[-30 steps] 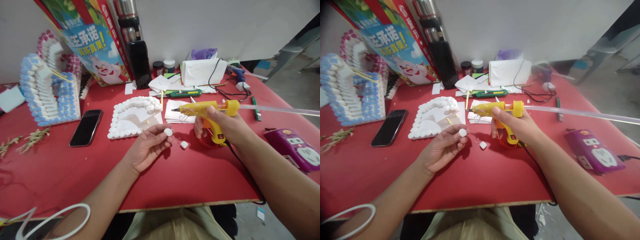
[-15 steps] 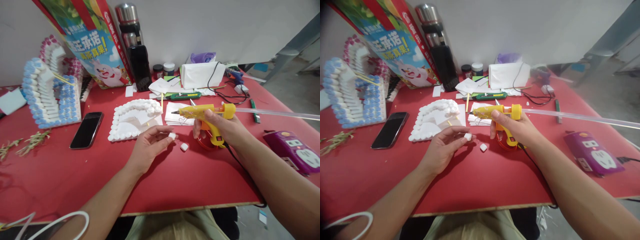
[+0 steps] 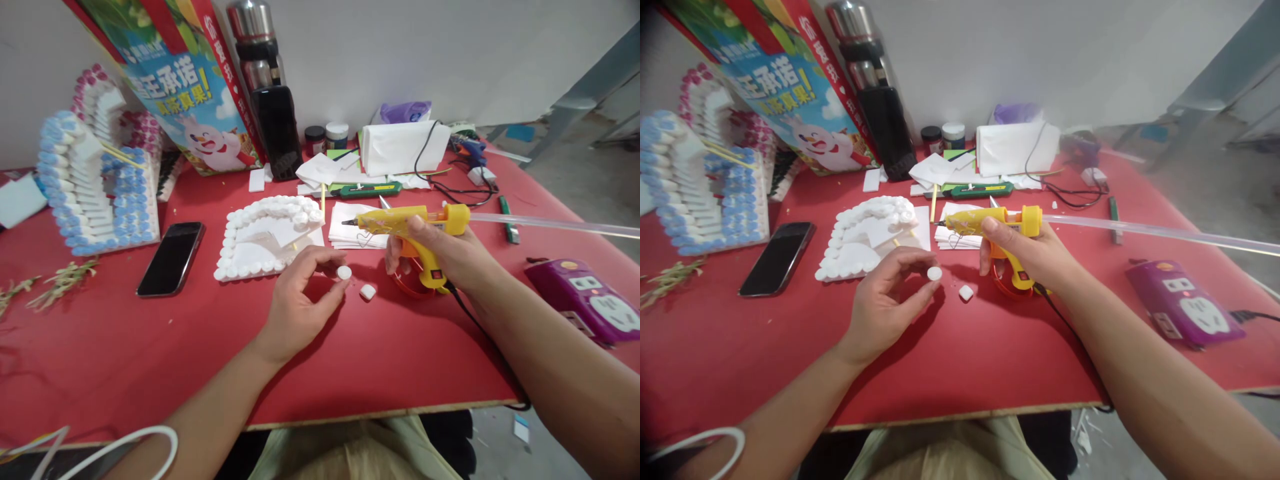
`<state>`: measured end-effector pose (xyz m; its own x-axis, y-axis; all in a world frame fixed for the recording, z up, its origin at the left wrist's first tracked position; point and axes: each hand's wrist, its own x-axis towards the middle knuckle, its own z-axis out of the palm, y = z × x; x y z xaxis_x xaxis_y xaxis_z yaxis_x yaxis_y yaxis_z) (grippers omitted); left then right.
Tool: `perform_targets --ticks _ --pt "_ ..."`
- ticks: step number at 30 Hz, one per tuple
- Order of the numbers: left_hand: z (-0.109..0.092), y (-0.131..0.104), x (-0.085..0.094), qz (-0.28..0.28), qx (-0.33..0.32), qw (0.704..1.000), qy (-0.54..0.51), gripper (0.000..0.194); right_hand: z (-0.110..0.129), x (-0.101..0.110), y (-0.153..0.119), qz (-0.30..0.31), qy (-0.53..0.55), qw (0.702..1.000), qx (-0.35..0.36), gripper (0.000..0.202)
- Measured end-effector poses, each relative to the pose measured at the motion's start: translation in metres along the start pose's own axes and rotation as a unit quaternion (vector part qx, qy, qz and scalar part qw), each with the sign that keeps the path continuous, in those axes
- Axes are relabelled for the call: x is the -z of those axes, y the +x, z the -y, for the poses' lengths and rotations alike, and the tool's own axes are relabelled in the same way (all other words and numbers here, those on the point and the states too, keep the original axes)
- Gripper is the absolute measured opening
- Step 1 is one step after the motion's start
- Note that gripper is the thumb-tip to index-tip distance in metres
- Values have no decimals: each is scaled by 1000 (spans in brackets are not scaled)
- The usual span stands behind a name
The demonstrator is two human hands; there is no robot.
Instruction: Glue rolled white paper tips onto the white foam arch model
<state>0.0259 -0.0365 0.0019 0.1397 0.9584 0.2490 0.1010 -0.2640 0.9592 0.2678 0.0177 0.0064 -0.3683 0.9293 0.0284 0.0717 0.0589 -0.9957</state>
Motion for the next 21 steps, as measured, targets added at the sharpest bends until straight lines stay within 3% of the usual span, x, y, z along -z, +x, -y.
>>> perform_targets --ticks 6,9,11,14,17,21 --pt "-3 1 -1 -1 2 1000 -1 23 3 -1 -1 1 -9 1000 -12 48" --pt "0 2 0 19 62 996 -55 17 6 -1 -1 2 -1 1000 -1 47" --pt "4 4 1 30 152 974 -164 17 6 1 -1 10 15 1000 4 47" --pt "9 7 2 15 265 909 -321 18 5 6 -2 46 22 999 17 50" --pt "12 10 4 -15 307 864 -398 21 4 9 -3 86 8 996 21 51" --pt "12 13 7 -33 325 840 -433 22 3 7 -6 106 3 994 -2 52"
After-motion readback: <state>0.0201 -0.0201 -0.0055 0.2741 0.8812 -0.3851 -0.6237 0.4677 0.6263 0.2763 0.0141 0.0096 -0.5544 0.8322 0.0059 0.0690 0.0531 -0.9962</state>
